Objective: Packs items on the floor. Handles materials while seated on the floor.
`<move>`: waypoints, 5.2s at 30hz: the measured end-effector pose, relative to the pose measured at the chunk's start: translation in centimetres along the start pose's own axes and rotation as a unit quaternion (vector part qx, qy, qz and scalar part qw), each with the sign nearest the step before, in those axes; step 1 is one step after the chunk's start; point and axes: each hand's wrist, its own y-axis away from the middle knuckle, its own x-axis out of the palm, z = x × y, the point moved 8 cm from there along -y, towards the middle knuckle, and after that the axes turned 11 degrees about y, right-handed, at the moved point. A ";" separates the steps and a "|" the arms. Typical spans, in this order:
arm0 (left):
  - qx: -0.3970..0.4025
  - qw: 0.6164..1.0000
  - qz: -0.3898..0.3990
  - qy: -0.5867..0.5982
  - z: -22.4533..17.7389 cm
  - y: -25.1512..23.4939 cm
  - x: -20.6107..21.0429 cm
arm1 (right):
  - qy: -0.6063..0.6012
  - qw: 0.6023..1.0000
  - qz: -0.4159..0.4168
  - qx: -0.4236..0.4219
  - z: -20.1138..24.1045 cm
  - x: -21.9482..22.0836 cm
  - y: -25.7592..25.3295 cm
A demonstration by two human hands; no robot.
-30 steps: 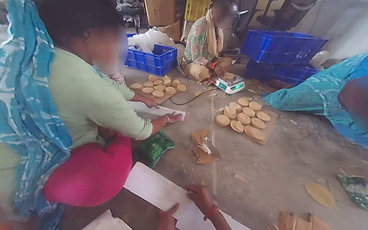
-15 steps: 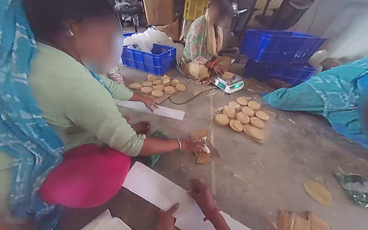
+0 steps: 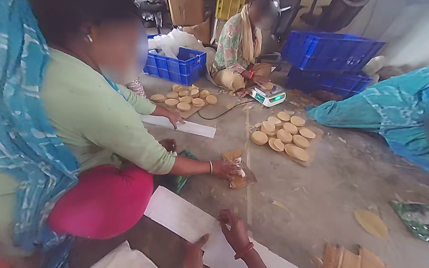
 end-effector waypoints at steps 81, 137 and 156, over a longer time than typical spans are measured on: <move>0.002 0.998 0.063 -0.006 -0.3 -0.2 -0.4 | -0.032 0.976 0.189 0.107 -3.0 0.3 1.0; 0.045 0.994 0.043 -0.086 0.0 0.1 -0.2 | 0.076 0.918 0.252 0.298 -4.3 -18.1 14.6; 0.019 0.998 0.041 -0.044 0.0 -0.3 -0.1 | 0.022 0.991 0.129 -0.002 -0.7 -0.3 0.0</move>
